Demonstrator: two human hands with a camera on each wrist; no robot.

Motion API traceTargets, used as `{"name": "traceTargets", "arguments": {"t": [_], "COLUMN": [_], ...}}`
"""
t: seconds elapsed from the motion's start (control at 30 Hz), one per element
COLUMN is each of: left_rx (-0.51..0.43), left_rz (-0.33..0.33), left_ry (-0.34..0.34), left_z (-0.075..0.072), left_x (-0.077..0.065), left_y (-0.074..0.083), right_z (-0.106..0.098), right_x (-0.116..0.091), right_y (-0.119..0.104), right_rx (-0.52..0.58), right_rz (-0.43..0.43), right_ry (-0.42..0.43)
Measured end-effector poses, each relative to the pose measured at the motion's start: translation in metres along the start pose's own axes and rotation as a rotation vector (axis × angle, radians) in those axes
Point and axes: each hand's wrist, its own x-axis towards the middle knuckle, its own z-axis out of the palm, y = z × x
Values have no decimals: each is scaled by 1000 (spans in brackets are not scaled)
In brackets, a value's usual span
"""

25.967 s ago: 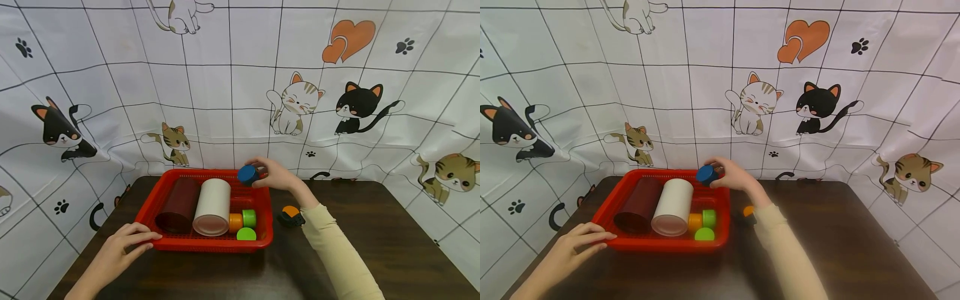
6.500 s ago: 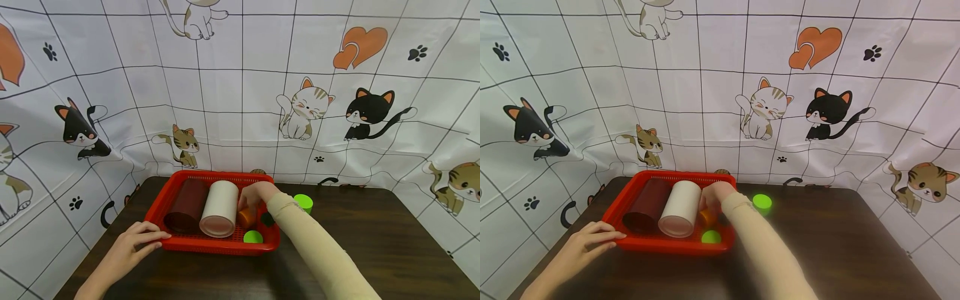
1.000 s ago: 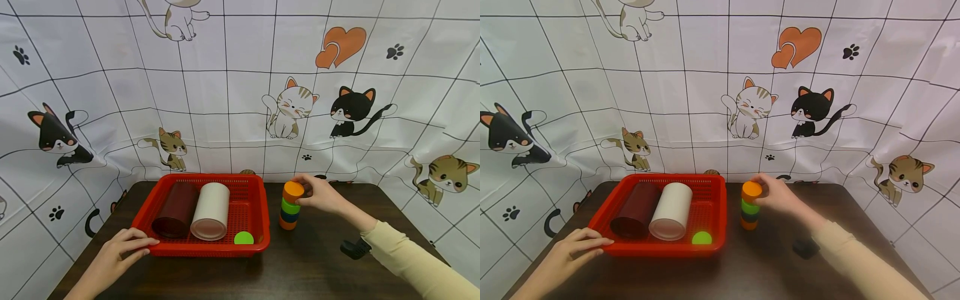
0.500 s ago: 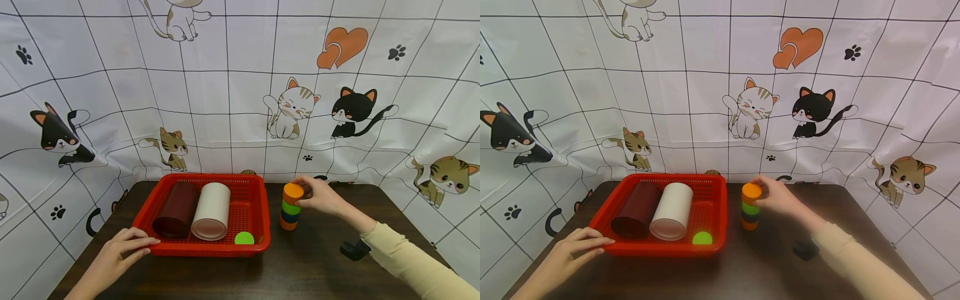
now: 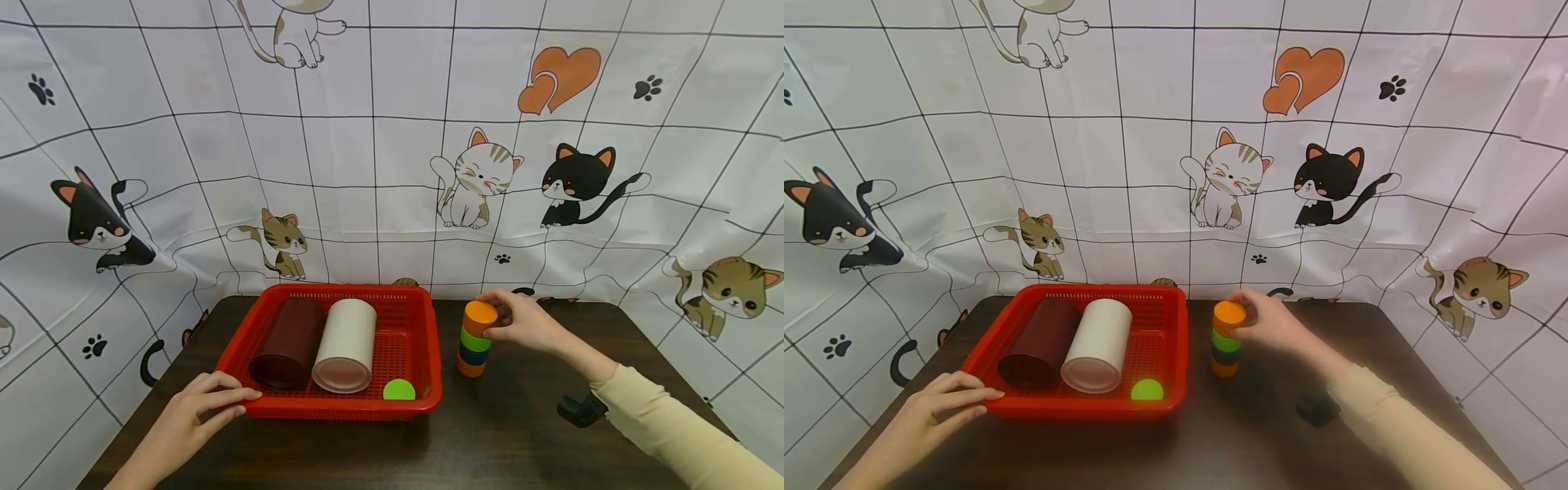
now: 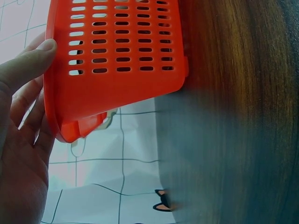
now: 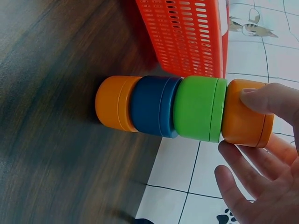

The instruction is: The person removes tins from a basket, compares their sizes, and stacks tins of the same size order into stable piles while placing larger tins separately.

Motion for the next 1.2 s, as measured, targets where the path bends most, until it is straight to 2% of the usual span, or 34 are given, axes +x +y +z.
{"name": "traceTargets", "arguments": {"t": [0.23, 0.83, 1.2], "left_rx": [9, 14, 16], "left_rz": [-14, 15, -2], "left_ry": [-10, -8, -21], "left_z": [1, 0, 1], "left_x": [-1, 1, -1], "left_y": [0, -1, -1], "right_z": [0, -1, -2], "right_x": [0, -1, -1], "right_y": [1, 1, 3], "right_rx": [9, 33, 38], "right_rz": [-2, 4, 3], "right_ry": [-5, -19, -38]}}
